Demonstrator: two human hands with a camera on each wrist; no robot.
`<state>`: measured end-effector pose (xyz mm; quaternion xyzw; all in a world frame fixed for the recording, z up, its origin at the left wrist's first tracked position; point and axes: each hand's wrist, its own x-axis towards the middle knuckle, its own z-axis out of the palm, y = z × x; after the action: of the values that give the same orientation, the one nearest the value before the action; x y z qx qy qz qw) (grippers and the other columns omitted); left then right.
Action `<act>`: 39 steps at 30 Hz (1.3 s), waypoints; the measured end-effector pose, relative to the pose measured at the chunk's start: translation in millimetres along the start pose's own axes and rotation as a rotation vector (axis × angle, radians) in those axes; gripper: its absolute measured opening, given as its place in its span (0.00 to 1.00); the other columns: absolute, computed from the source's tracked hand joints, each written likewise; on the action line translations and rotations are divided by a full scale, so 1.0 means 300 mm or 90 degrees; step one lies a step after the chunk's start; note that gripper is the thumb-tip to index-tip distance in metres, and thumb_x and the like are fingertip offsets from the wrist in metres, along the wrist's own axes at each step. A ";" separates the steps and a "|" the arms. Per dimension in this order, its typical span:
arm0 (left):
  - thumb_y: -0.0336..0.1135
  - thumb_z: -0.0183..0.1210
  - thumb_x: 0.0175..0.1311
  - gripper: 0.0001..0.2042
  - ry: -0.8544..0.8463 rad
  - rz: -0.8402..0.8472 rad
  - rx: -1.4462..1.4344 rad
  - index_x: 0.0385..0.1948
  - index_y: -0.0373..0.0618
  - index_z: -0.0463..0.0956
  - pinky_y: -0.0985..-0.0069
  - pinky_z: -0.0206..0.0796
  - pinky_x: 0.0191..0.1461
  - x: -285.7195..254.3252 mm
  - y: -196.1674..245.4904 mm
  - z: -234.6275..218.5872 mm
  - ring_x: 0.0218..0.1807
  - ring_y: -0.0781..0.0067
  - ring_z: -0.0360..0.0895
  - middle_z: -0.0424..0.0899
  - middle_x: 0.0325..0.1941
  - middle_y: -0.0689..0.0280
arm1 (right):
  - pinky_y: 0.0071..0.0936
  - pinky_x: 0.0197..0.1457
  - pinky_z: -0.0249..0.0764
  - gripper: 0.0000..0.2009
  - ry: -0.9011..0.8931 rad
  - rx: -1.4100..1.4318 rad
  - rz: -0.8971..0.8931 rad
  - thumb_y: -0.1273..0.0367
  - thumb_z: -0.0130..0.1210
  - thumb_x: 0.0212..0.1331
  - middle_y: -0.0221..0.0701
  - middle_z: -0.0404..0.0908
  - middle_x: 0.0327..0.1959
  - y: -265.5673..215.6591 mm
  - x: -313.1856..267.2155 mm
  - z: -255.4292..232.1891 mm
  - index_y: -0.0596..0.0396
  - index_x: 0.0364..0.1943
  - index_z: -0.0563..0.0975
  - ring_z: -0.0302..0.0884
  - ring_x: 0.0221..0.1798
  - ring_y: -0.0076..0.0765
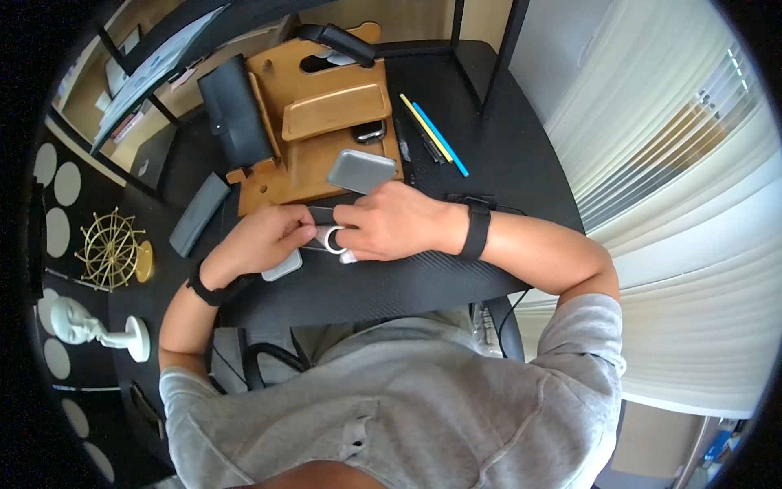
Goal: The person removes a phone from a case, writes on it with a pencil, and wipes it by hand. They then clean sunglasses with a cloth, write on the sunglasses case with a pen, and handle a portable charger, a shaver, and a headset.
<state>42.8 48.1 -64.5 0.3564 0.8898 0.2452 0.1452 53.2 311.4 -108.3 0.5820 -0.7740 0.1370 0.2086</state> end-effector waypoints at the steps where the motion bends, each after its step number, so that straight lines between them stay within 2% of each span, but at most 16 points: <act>1: 0.39 0.61 0.71 0.12 0.011 0.011 0.010 0.34 0.39 0.81 0.57 0.70 0.35 -0.001 0.002 0.001 0.31 0.47 0.82 0.84 0.26 0.52 | 0.35 0.25 0.74 0.13 -0.001 0.004 -0.005 0.58 0.66 0.54 0.27 0.70 0.32 0.001 0.000 0.002 0.46 0.32 0.74 0.78 0.27 0.34; 4: 0.40 0.62 0.70 0.12 -0.002 -0.023 0.043 0.34 0.40 0.81 0.57 0.70 0.36 0.000 0.019 -0.010 0.31 0.47 0.82 0.83 0.25 0.52 | 0.33 0.25 0.72 0.13 -0.005 0.003 -0.020 0.57 0.65 0.58 0.26 0.69 0.32 0.002 -0.002 0.000 0.46 0.32 0.76 0.76 0.25 0.31; 10: 0.41 0.63 0.69 0.11 0.056 0.042 0.072 0.32 0.42 0.81 0.56 0.72 0.36 0.001 -0.022 0.015 0.31 0.46 0.82 0.83 0.24 0.53 | 0.34 0.25 0.73 0.12 -0.016 -0.001 -0.008 0.57 0.65 0.58 0.26 0.70 0.32 0.005 -0.001 0.015 0.46 0.33 0.77 0.77 0.27 0.31; 13: 0.41 0.63 0.69 0.11 0.069 0.036 0.099 0.32 0.42 0.81 0.55 0.71 0.36 -0.003 -0.014 0.018 0.30 0.46 0.82 0.83 0.24 0.52 | 0.36 0.26 0.75 0.11 -0.033 -0.004 0.014 0.60 0.66 0.55 0.27 0.72 0.33 -0.003 -0.001 0.004 0.46 0.32 0.74 0.81 0.30 0.35; 16: 0.38 0.63 0.67 0.09 0.062 0.011 0.125 0.34 0.43 0.80 0.56 0.71 0.36 -0.004 -0.011 0.016 0.32 0.47 0.82 0.83 0.26 0.53 | 0.37 0.27 0.75 0.11 -0.019 0.009 0.032 0.60 0.65 0.55 0.28 0.71 0.32 -0.003 -0.001 0.007 0.46 0.33 0.75 0.81 0.28 0.36; 19: 0.39 0.64 0.67 0.09 0.079 0.036 0.141 0.36 0.44 0.80 0.56 0.70 0.35 -0.003 -0.017 0.013 0.32 0.46 0.82 0.82 0.25 0.52 | 0.34 0.27 0.74 0.11 0.005 -0.002 0.031 0.57 0.64 0.60 0.26 0.72 0.33 0.003 -0.002 0.014 0.46 0.38 0.78 0.78 0.26 0.35; 22: 0.40 0.65 0.66 0.10 0.090 0.018 0.174 0.38 0.44 0.79 0.55 0.70 0.35 -0.009 0.003 0.002 0.32 0.45 0.81 0.81 0.24 0.51 | 0.34 0.27 0.75 0.11 0.013 -0.003 0.055 0.57 0.63 0.61 0.26 0.73 0.34 -0.002 0.004 0.006 0.46 0.38 0.78 0.78 0.26 0.36; 23: 0.42 0.67 0.64 0.14 0.109 0.054 0.185 0.42 0.42 0.79 0.55 0.70 0.36 -0.005 -0.020 0.013 0.32 0.45 0.81 0.80 0.23 0.51 | 0.35 0.28 0.76 0.11 0.011 -0.006 0.060 0.57 0.63 0.61 0.26 0.74 0.35 -0.002 0.002 0.005 0.46 0.39 0.79 0.79 0.26 0.36; 24: 0.43 0.67 0.64 0.15 0.109 0.051 0.183 0.43 0.42 0.79 0.55 0.70 0.36 -0.011 -0.028 0.016 0.32 0.45 0.81 0.80 0.23 0.51 | 0.36 0.29 0.76 0.12 0.008 0.011 0.065 0.63 0.68 0.51 0.28 0.74 0.35 -0.006 0.006 0.002 0.46 0.38 0.78 0.81 0.27 0.36; 26: 0.44 0.68 0.63 0.18 0.110 0.054 0.183 0.46 0.41 0.78 0.55 0.70 0.37 -0.010 -0.019 0.011 0.32 0.45 0.82 0.81 0.23 0.52 | 0.35 0.29 0.76 0.13 0.007 0.003 0.072 0.64 0.68 0.50 0.28 0.74 0.35 -0.011 0.008 0.003 0.47 0.38 0.79 0.81 0.27 0.36; 27: 0.47 0.71 0.59 0.24 0.092 0.037 0.188 0.49 0.41 0.78 0.55 0.70 0.38 -0.008 -0.027 0.011 0.33 0.46 0.82 0.81 0.24 0.53 | 0.35 0.29 0.76 0.13 0.014 0.004 0.073 0.64 0.68 0.50 0.28 0.74 0.35 -0.011 0.008 0.011 0.47 0.38 0.79 0.81 0.27 0.36; 30: 0.52 0.72 0.57 0.30 0.029 -0.017 0.205 0.52 0.37 0.77 0.53 0.75 0.45 -0.010 0.021 -0.016 0.42 0.42 0.85 0.87 0.33 0.47 | 0.35 0.29 0.77 0.13 0.026 -0.004 0.086 0.64 0.68 0.50 0.28 0.75 0.36 -0.010 0.006 0.011 0.47 0.39 0.80 0.81 0.28 0.36; 33: 0.53 0.76 0.51 0.34 0.079 0.010 0.209 0.55 0.43 0.74 0.55 0.73 0.41 -0.005 -0.026 0.011 0.37 0.44 0.84 0.84 0.28 0.51 | 0.35 0.29 0.77 0.13 0.031 -0.011 0.102 0.64 0.68 0.50 0.28 0.76 0.35 -0.007 0.009 0.015 0.47 0.39 0.80 0.82 0.28 0.36; 35: 0.53 0.76 0.51 0.35 0.087 0.012 0.221 0.57 0.43 0.74 0.54 0.73 0.43 -0.003 -0.041 0.011 0.39 0.44 0.85 0.85 0.30 0.50 | 0.35 0.30 0.78 0.13 0.041 -0.011 0.117 0.64 0.68 0.50 0.27 0.76 0.34 -0.008 0.009 0.027 0.47 0.39 0.81 0.82 0.29 0.36; 39: 0.53 0.76 0.51 0.35 0.033 -0.040 0.212 0.58 0.43 0.73 0.53 0.73 0.44 -0.001 -0.010 0.002 0.41 0.42 0.85 0.86 0.32 0.49 | 0.35 0.30 0.78 0.11 0.032 -0.027 0.132 0.63 0.66 0.52 0.27 0.76 0.34 -0.017 0.014 0.025 0.46 0.40 0.81 0.83 0.31 0.36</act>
<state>41.4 46.2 -66.5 0.3410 0.9323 0.0990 0.0690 55.8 303.1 -112.9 0.4903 -0.8274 0.1565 0.2249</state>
